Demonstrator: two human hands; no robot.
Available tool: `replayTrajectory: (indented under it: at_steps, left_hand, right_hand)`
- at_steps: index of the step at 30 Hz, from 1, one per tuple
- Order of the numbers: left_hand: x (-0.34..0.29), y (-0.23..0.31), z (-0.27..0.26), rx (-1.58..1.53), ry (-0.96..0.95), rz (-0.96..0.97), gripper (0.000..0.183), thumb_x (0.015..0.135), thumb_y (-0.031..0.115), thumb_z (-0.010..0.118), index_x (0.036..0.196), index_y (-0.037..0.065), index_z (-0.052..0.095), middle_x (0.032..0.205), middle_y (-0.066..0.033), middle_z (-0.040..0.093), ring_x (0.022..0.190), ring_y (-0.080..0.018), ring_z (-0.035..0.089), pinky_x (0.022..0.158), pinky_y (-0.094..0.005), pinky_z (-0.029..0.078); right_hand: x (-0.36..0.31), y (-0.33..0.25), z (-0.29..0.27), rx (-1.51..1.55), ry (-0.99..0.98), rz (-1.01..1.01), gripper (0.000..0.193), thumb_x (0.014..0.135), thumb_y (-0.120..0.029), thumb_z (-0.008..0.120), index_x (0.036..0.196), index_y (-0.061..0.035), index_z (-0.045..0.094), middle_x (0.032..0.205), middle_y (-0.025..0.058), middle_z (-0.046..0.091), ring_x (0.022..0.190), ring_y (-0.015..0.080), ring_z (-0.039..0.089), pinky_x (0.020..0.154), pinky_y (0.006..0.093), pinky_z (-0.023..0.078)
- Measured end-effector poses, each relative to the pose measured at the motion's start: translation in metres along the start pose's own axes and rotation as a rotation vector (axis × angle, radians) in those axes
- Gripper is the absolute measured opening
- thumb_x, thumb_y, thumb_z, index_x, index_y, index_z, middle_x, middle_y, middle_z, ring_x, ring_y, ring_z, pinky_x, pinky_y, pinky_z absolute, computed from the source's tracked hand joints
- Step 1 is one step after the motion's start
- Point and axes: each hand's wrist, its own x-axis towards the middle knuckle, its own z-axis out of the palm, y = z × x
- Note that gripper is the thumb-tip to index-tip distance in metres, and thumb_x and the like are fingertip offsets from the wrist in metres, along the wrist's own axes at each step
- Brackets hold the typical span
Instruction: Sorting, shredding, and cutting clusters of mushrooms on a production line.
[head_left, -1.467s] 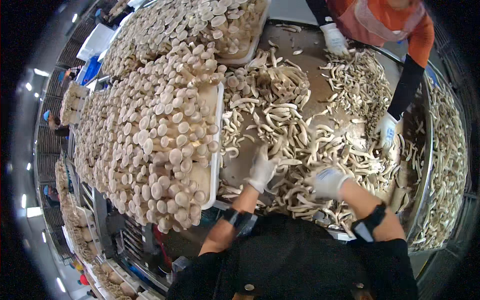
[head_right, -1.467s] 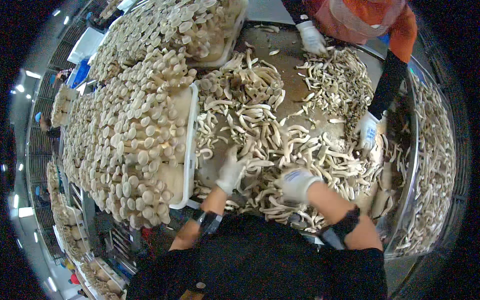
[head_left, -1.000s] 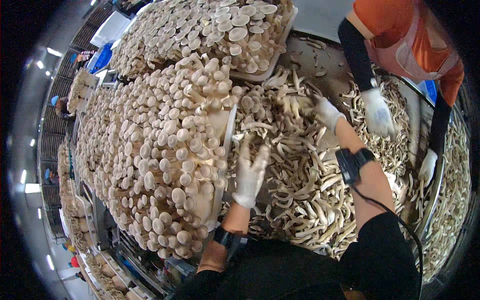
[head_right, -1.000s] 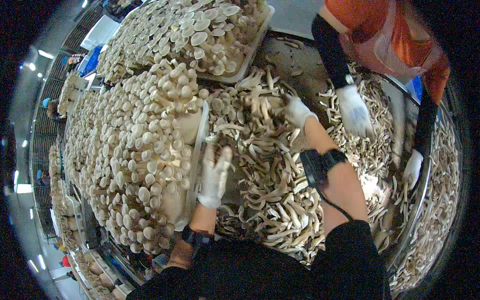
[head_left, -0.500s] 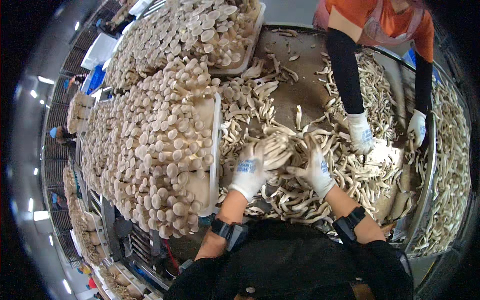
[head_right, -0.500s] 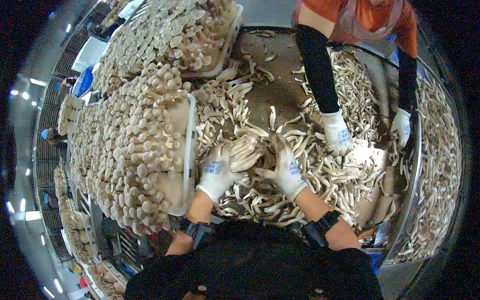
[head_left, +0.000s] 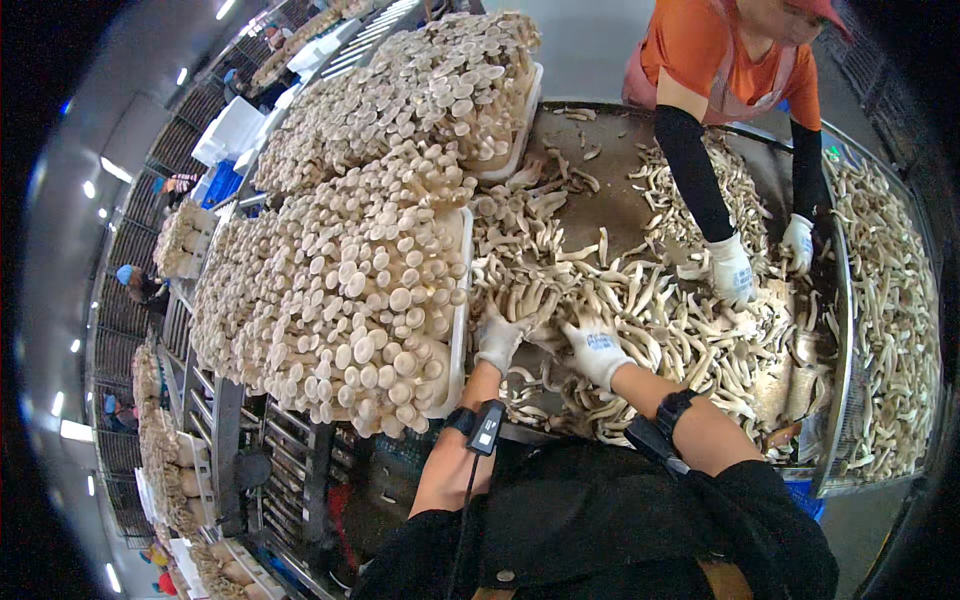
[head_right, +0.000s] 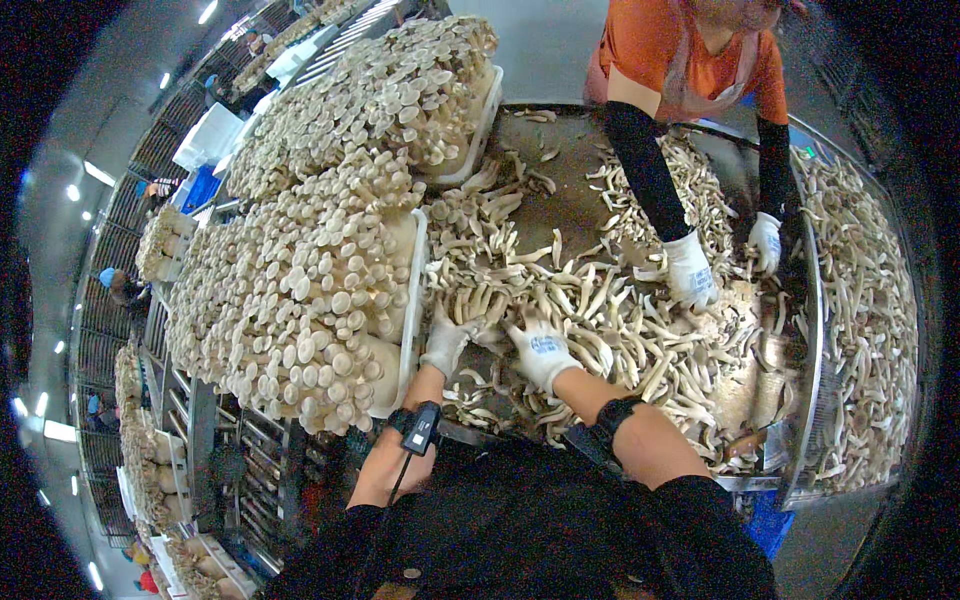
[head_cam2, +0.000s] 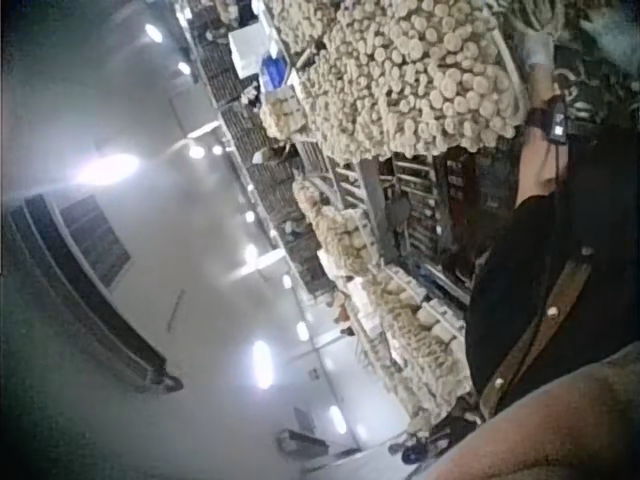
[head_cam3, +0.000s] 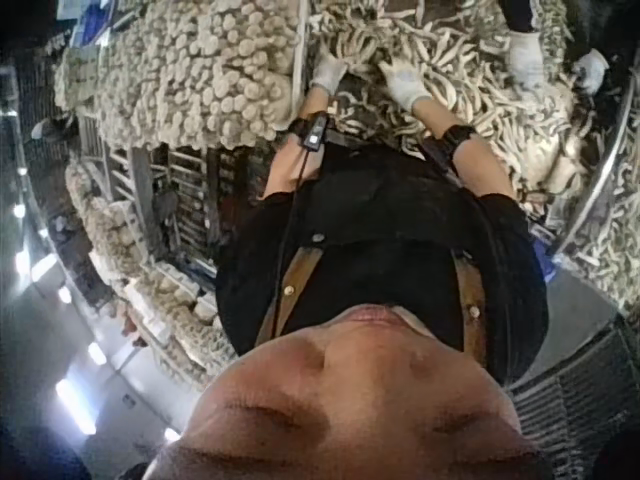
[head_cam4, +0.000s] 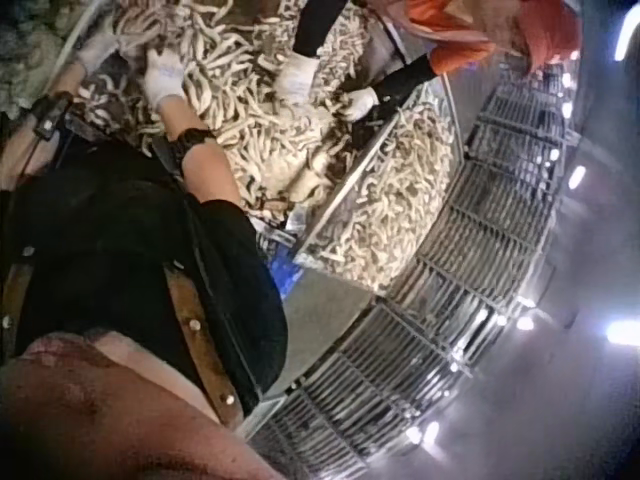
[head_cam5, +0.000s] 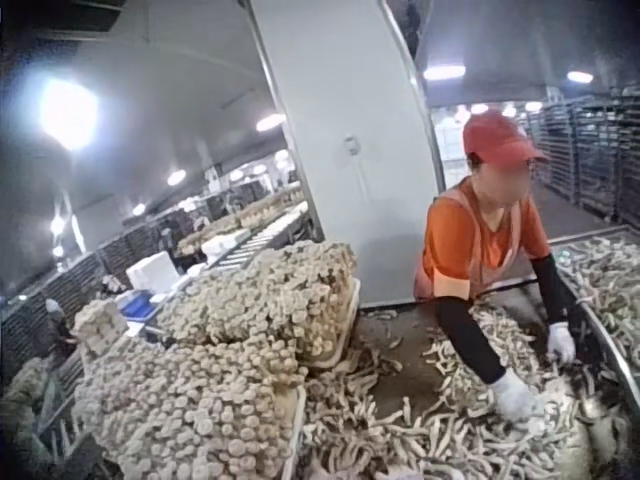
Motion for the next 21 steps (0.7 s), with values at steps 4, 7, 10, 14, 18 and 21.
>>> replayTrajectory:
  at_steps: [4, 7, 10, 14, 18, 21]
  left_hand:
    - [-0.028, 0.082, 0.015, -0.206, -0.097, -0.219, 0.067, 0.067, 0.008, 0.077, 0.126, -0.002, 0.045, 0.120, -0.0132, 0.056, 0.102, -0.0198, 0.056, 0.090, -0.0308, 0.044]
    - [-0.060, 0.104, -0.001, -0.492, -0.192, -0.277, 0.060, 0.074, 0.000, 0.069, 0.128, 0.000, 0.044, 0.121, -0.0121, 0.055, 0.102, -0.0184, 0.057, 0.090, -0.0300, 0.045]
    - [-0.086, 0.096, 0.001, -0.755, -0.337, -0.252, 0.061, 0.080, -0.001, 0.062, 0.133, 0.001, 0.032, 0.138, -0.0140, 0.039, 0.123, -0.0249, 0.044, 0.104, -0.0355, 0.035]
    - [-0.098, 0.153, -0.005, -1.025, -0.430, -0.067, 0.068, 0.084, 0.010, 0.063, 0.140, 0.005, 0.024, 0.136, -0.0102, 0.040, 0.123, -0.0227, 0.044, 0.103, -0.0389, 0.038]
    - [-0.105, 0.130, -0.003, -1.474, -0.292, -0.563, 0.065, 0.085, 0.044, 0.059, 0.136, 0.013, 0.036, 0.130, -0.0055, 0.048, 0.114, -0.0244, 0.051, 0.094, -0.0404, 0.045]
    - [-0.100, 0.124, -0.010, -1.453, -0.413, -0.561, 0.067, 0.083, 0.045, 0.061, 0.137, 0.013, 0.037, 0.131, -0.0057, 0.048, 0.118, -0.0256, 0.048, 0.098, -0.0414, 0.040]
  right_hand:
    - [-0.042, 0.036, -0.005, 0.029, -0.167, 0.092, 0.063, 0.069, -0.031, 0.072, 0.124, -0.0091, 0.050, 0.134, 0.0269, 0.036, 0.125, 0.0393, 0.035, 0.102, 0.0463, 0.032]
    - [-0.060, 0.012, -0.027, 0.484, 0.326, 0.231, 0.064, 0.075, -0.034, 0.069, 0.126, -0.0056, 0.043, 0.136, 0.0276, 0.034, 0.129, 0.0398, 0.031, 0.106, 0.0489, 0.028]
    - [-0.039, -0.001, -0.047, 0.683, 0.389, 0.086, 0.076, 0.079, -0.020, 0.068, 0.139, -0.0036, 0.025, 0.142, 0.0271, 0.022, 0.125, 0.0377, 0.037, 0.101, 0.0449, 0.039]
    - [-0.031, 0.029, -0.029, 1.405, 0.320, 0.192, 0.074, 0.076, 0.008, 0.065, 0.137, -0.0003, 0.024, 0.132, 0.0187, 0.039, 0.105, 0.0234, 0.056, 0.083, 0.0274, 0.051]
    - [-0.072, 0.005, -0.049, 1.881, 0.289, 0.566, 0.062, 0.079, 0.001, 0.065, 0.132, 0.0026, 0.033, 0.130, 0.0196, 0.038, 0.116, 0.0261, 0.048, 0.091, 0.0325, 0.046]
    - [-0.099, 0.033, -0.018, 0.782, 0.123, 0.329, 0.071, 0.076, -0.024, 0.073, 0.128, 0.0073, 0.037, 0.131, 0.0226, 0.036, 0.132, 0.0324, 0.027, 0.109, 0.0370, 0.024]
